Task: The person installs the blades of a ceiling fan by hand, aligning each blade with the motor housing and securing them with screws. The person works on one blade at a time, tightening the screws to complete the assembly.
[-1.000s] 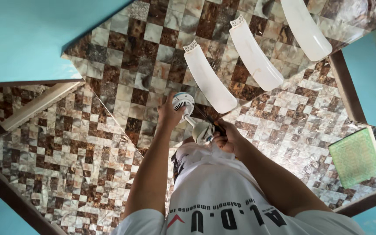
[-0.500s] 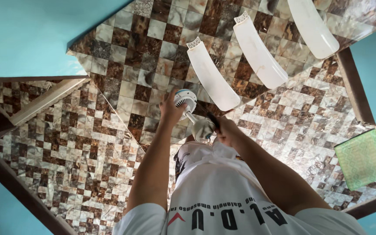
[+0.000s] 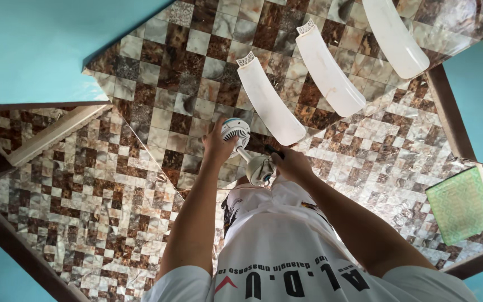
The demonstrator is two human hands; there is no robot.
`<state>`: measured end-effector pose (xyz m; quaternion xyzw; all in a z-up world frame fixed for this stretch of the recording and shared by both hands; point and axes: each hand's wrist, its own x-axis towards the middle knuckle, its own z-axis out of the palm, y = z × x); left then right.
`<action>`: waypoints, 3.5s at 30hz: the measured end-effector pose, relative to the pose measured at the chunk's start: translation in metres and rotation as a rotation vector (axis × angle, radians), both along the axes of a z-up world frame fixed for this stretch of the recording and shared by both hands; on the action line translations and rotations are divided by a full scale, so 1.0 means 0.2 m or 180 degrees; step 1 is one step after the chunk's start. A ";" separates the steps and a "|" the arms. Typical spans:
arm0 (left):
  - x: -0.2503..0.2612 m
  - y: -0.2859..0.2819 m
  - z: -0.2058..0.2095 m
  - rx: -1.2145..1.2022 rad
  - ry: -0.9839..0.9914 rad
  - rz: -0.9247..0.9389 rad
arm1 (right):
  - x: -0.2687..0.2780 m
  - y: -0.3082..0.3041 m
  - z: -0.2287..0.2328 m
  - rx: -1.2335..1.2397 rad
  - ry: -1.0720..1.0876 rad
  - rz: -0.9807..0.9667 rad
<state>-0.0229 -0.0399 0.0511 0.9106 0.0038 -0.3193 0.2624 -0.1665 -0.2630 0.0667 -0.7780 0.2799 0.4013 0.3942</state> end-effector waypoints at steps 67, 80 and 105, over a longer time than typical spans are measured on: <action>-0.06 -0.05 0.04 -0.0016 -0.0453 -0.0178 | -0.07 0.04 -0.09 0.0319 0.0066 -0.1709; -0.07 0.09 -0.08 -0.0213 -0.0206 0.0191 | -0.10 0.05 -0.24 0.1709 0.0858 -0.2996; -0.02 0.06 0.00 0.0016 0.0302 0.0318 | -0.04 0.04 -0.18 0.1753 0.1360 -0.3208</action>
